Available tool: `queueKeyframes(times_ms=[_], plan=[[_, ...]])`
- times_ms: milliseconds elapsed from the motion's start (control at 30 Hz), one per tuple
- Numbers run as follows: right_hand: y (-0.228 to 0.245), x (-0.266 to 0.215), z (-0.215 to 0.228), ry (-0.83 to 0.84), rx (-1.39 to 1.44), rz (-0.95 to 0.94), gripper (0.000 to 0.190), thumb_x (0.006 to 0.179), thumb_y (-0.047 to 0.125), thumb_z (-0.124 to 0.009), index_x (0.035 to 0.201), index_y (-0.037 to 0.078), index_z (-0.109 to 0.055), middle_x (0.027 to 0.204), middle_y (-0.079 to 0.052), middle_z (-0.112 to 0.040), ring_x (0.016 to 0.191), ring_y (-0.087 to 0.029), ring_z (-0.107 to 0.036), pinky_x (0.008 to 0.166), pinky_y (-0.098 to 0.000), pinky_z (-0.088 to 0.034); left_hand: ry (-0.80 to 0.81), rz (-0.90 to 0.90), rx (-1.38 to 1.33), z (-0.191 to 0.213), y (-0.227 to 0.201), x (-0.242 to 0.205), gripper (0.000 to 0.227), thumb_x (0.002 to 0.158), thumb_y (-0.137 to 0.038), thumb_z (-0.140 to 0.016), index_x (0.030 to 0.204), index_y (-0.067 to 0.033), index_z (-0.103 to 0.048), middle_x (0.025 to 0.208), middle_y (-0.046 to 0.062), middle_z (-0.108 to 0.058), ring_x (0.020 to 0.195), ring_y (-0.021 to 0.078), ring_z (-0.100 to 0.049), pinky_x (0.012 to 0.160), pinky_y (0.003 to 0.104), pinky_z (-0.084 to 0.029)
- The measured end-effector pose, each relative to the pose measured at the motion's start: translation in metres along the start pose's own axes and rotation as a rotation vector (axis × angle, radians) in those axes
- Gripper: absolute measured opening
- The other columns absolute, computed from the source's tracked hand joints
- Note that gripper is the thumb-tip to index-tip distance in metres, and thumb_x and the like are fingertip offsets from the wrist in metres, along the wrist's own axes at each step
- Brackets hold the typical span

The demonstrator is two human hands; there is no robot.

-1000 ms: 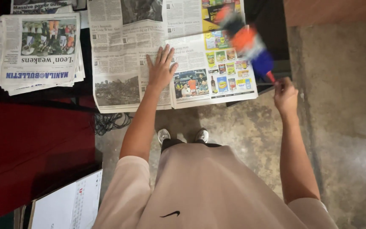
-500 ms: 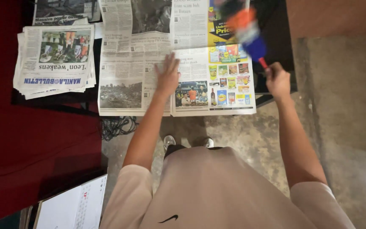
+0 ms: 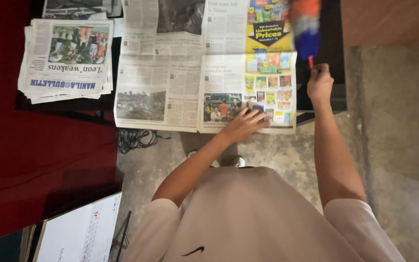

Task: Cleaning and dusting a stack of newspapers using a feather duster.

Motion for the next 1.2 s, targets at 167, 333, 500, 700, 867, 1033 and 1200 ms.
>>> queueKeyframes(times_ms=[167,333,500,700,867,1033,1200], plan=[[-0.017,-0.018,0.012,-0.112,0.497,-0.257,0.015,0.113,0.025,-0.048,0.114,0.018,-0.061,0.068,-0.003,-0.062,0.049,-0.015,-0.057,0.036,-0.0272,-0.047,-0.444,-0.153,0.051,-0.011,0.002,-0.013,0.01,0.091,-0.018,-0.069,0.101,-0.0153,-0.07,0.107,0.003,-0.063,0.094,0.0224,-0.066,0.077,0.038,-0.057],[0.002,-0.026,0.015,-0.082,0.64,-0.291,0.015,0.114,0.025,-0.046,0.117,0.017,-0.057,0.068,-0.003,-0.056,0.044,-0.011,-0.05,0.032,-0.0238,-0.041,-0.284,-0.026,0.014,0.011,-0.002,-0.006,0.031,0.087,-0.031,-0.074,0.114,-0.0197,-0.065,0.122,0.006,-0.059,0.11,0.0278,-0.061,0.076,0.042,-0.059],[0.009,-0.03,0.02,-0.09,0.69,-0.298,0.017,0.114,0.024,-0.044,0.116,0.015,-0.058,0.069,-0.006,-0.056,0.044,-0.012,-0.049,0.031,-0.0252,-0.04,-0.118,-0.047,0.162,-0.016,-0.012,0.002,0.057,0.066,-0.022,-0.093,0.114,-0.0178,-0.061,0.13,0.006,-0.049,0.12,0.0306,-0.053,0.091,0.052,-0.05],[0.017,-0.032,0.025,-0.078,0.682,-0.243,0.017,0.114,0.022,-0.045,0.116,0.011,-0.058,0.068,-0.008,-0.056,0.041,-0.012,-0.048,0.029,-0.0273,-0.04,-0.25,0.062,0.086,-0.067,0.011,-0.002,0.017,0.087,-0.016,-0.068,0.103,-0.0199,-0.064,0.112,-0.002,-0.06,0.111,0.0209,-0.059,0.081,0.04,-0.055],[0.009,-0.029,0.02,-0.079,0.681,-0.224,0.018,0.114,0.02,-0.045,0.116,0.01,-0.06,0.068,-0.009,-0.059,0.041,-0.012,-0.05,0.029,-0.0286,-0.04,-0.248,0.511,-0.301,-0.033,0.046,0.005,0.007,0.08,-0.031,-0.076,0.079,-0.0287,-0.07,0.072,-0.006,-0.071,0.073,0.0234,-0.073,0.066,0.038,-0.058],[0.011,-0.028,0.017,-0.086,0.678,-0.216,0.016,0.113,0.02,-0.046,0.115,0.01,-0.059,0.068,-0.009,-0.059,0.039,-0.014,-0.048,0.028,-0.0292,-0.039,-0.233,0.67,-0.568,0.096,0.04,-0.002,0.015,0.083,-0.03,-0.078,0.091,-0.0171,-0.076,0.083,0.005,-0.077,0.087,0.0334,-0.074,0.073,0.046,-0.057],[0.002,-0.023,0.011,-0.119,0.724,-0.282,0.016,0.111,0.021,-0.049,0.111,0.011,-0.062,0.066,-0.008,-0.06,0.039,-0.011,-0.048,0.029,-0.0276,-0.039,-0.113,0.715,-0.423,0.066,0.071,-0.007,0.015,0.074,-0.049,-0.079,0.084,-0.0378,-0.078,0.088,-0.014,-0.075,0.091,0.0184,-0.073,0.076,0.037,-0.06]])
Point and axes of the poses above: each hand's wrist, its own x-axis towards the middle knuckle, its own z-axis out of the back of the hand, y = z × x, the point moved 7 cm from there along x, towards the middle knuckle
